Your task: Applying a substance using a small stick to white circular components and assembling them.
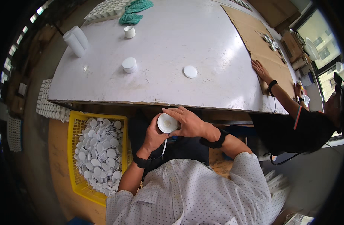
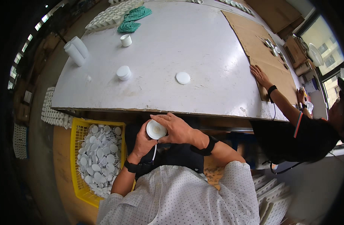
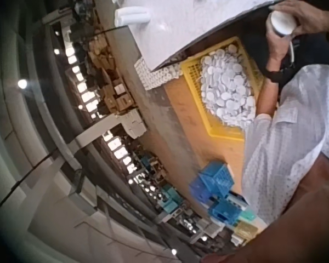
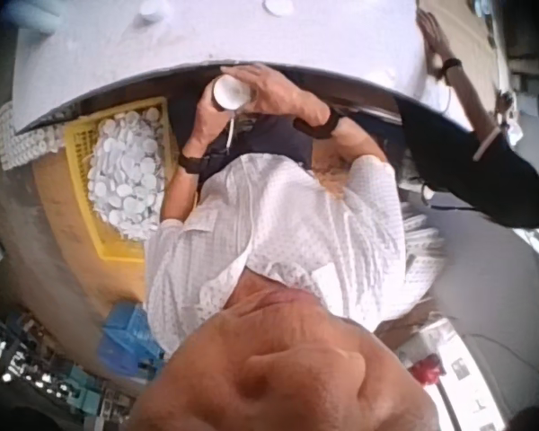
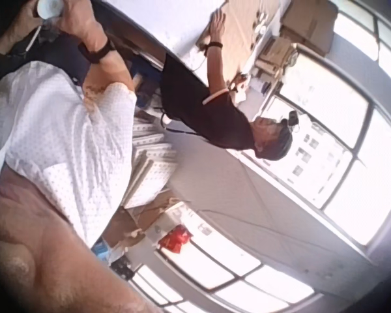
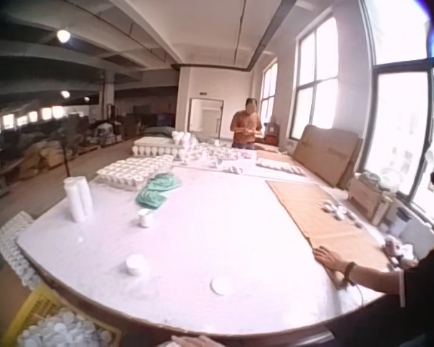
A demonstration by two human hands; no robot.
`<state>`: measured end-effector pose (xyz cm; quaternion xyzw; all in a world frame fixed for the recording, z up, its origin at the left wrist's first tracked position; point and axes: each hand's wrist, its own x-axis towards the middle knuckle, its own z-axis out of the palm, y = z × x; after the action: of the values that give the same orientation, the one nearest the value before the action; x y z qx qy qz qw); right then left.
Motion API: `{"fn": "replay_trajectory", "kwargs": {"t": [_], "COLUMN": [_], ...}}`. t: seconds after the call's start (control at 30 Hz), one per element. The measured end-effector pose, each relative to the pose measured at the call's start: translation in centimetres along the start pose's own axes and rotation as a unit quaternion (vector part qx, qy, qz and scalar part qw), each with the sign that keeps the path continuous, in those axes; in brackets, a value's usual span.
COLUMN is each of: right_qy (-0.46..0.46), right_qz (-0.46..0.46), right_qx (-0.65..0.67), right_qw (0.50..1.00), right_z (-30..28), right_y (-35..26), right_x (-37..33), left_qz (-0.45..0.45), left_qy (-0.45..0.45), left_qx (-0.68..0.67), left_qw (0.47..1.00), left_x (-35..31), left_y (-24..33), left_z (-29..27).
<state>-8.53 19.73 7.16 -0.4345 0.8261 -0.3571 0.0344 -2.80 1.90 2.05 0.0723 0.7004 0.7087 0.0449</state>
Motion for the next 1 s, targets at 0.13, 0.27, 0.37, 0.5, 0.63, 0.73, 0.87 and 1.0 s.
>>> {"fn": "replay_trajectory", "kwargs": {"t": [0.13, 0.27, 0.37, 0.5, 0.63, 0.73, 0.87, 1.0], "right_qy": [0.046, 0.240, 0.216, 0.157, 0.213, 0.274, 0.262, 0.301], "right_qz": [0.152, 0.331, 0.367, 0.427, 0.413, 0.394, 0.420, 0.397], "right_qx": [0.121, -0.054, -0.120, -0.077, -0.048, 0.018, 0.221, 0.265], "right_qw": [0.980, 0.911, 0.897, 0.887, 0.884, 0.877, 0.840, 0.826], "right_z": [-2.0, -5.5, -6.8, -6.8, -6.6, -6.7, -7.3, -7.1], "right_y": [2.1, 11.5, 15.4, 16.1, 17.7, 19.9, 18.5, 18.5], "right_x": [2.1, 4.3, 5.5, 6.2, 5.4, 4.6, 4.1, 3.1], "left_qz": [-0.047, -0.055, -0.064, -0.046, -0.068, -0.075, -0.027, -0.045], "left_qy": [0.027, 0.030, 0.042, 0.066, 0.070, 0.064, 0.062, 0.047], "left_qx": [-0.154, -0.173, -0.124, -0.075, -0.125, -0.121, -0.074, -0.077], "left_qw": [0.987, 0.983, 0.989, 0.994, 0.987, 0.988, 0.995, 0.995], "left_x": [-0.9, -1.5, -1.6, -2.2, -2.6, -2.1, -2.0, -2.0], "left_y": [-0.5, -1.8, -2.0, -2.3, -2.3, -1.8, -2.1, -2.0], "left_z": [-1.0, -1.7, -1.6, -1.9, -2.3, -2.1, -1.8, -1.4]}}
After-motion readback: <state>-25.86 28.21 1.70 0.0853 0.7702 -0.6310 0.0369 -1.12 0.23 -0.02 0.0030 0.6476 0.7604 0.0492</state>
